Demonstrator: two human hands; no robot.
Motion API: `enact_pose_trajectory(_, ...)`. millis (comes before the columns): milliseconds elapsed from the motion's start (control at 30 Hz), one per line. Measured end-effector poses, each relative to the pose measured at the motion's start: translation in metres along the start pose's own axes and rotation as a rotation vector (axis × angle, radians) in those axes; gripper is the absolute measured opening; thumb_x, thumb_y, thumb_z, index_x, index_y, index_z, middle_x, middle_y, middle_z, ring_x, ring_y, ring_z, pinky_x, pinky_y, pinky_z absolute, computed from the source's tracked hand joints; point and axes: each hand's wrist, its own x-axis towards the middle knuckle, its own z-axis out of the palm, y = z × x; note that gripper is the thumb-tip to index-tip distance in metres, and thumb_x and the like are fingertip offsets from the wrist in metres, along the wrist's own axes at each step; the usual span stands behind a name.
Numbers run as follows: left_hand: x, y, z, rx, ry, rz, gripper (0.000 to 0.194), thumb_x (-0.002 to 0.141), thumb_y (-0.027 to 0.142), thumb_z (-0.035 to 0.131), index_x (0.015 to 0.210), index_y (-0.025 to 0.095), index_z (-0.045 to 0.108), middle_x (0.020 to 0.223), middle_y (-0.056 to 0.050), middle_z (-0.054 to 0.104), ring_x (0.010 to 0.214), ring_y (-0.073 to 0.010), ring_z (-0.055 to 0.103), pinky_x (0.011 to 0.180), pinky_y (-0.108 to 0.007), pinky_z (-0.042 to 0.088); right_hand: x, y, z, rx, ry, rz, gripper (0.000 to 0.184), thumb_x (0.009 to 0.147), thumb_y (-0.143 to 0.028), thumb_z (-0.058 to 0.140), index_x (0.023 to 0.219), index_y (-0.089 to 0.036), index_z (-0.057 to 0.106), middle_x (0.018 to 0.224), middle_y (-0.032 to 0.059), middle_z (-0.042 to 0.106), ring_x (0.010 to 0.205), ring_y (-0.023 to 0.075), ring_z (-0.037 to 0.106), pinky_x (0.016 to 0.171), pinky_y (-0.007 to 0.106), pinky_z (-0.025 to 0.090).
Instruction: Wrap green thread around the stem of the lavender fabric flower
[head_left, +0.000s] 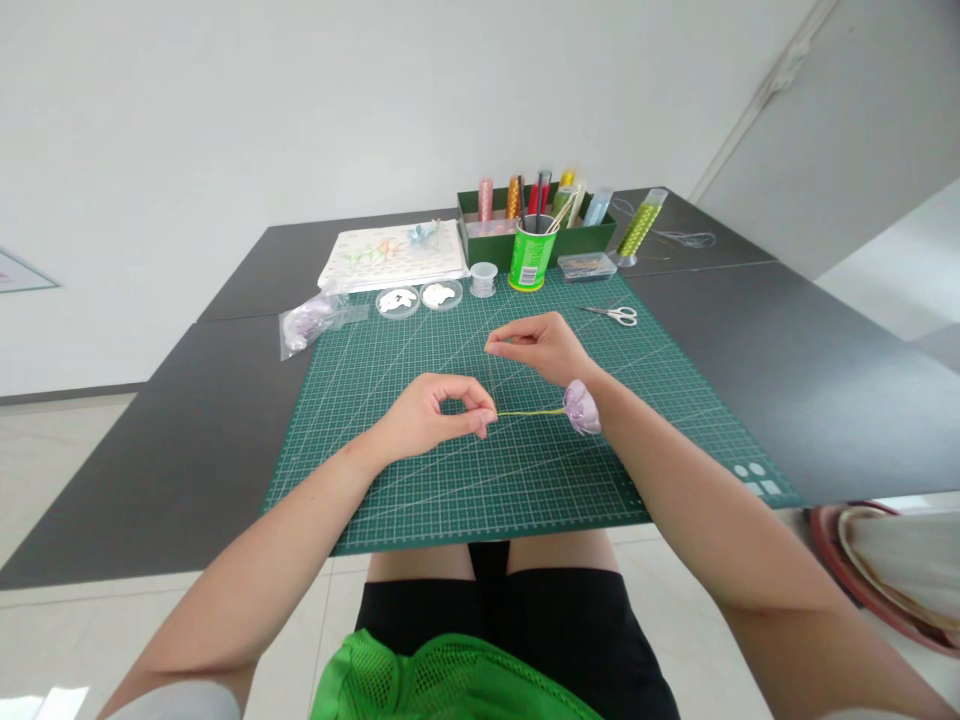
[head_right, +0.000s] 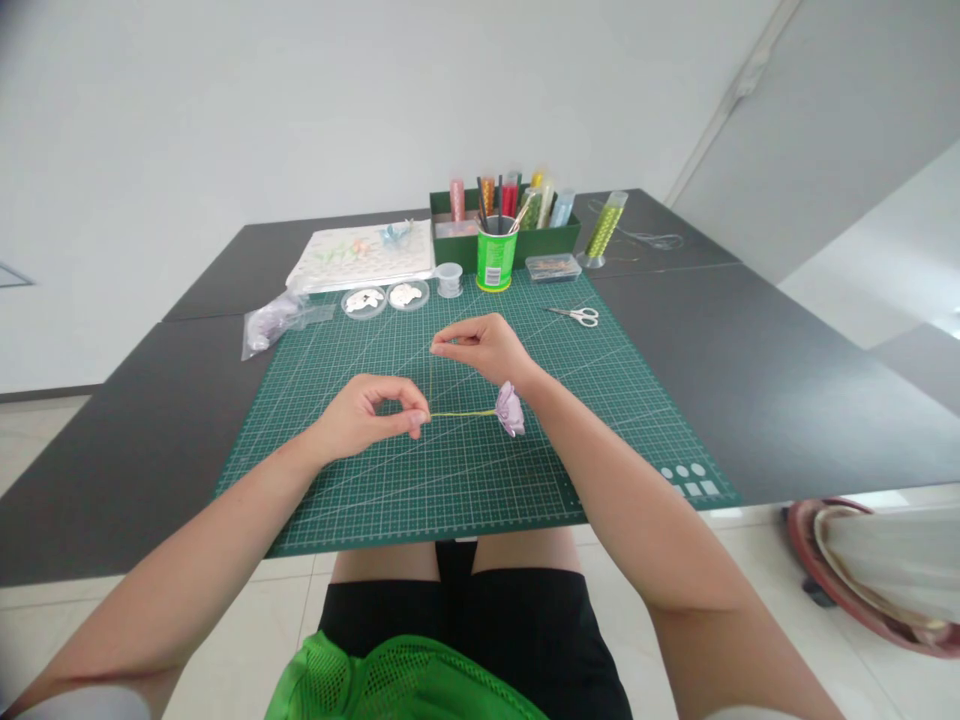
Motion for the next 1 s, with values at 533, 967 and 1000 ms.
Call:
enact_pose_trajectory(533, 0.006, -0.02, -0.023, -0.09, 0.471, 0.068, 0.019, 0.086, 0.037, 0.076, 0.081, 0.019, 0.073, 0.068, 0.0, 0.073, 0.065, -0.0136, 0.067, 0.069, -0.026, 0.053, -0.003, 0.006, 0.018, -0.185, -0.147, 0.141, 0.025, 0.082, -0.037, 0.074, 0.084, -0.014, 0.082, 0.056, -0.0043, 0.044, 0.055, 0.0097, 0.036, 0.058, 0.028, 0.031)
enact_pose_trajectory(967, 0.013, -0.041, -0.041, 0.038, 0.67, -0.072, 0.021, 0.082, 0.04, 0.072, 0.078, 0.019, 0.068, 0.073, -0.002, 0.074, 0.071, -0.0168, 0.069, 0.075, -0.03, 0.055, -0.012, -0.013, 0.021, -0.085, -0.333, 0.032, 0.023, 0.084, -0.035, 0.073, 0.086, -0.014, 0.082, 0.068, 0.0019, 0.066, 0.058, 0.0104, 0.044, 0.058, 0.027, 0.036)
enact_pose_trajectory(1000, 0.014, -0.043, -0.042, 0.066, 0.666, -0.081, 0.02, 0.083, 0.039, 0.071, 0.078, 0.019, 0.068, 0.072, -0.002, 0.074, 0.07, -0.0168, 0.068, 0.075, -0.03, 0.054, -0.013, -0.015, 0.02, -0.073, -0.34, 0.024, 0.024, 0.084, -0.036, 0.073, 0.085, -0.014, 0.082, 0.068, 0.002, 0.066, 0.058, 0.0104, 0.044, 0.057, 0.026, 0.036)
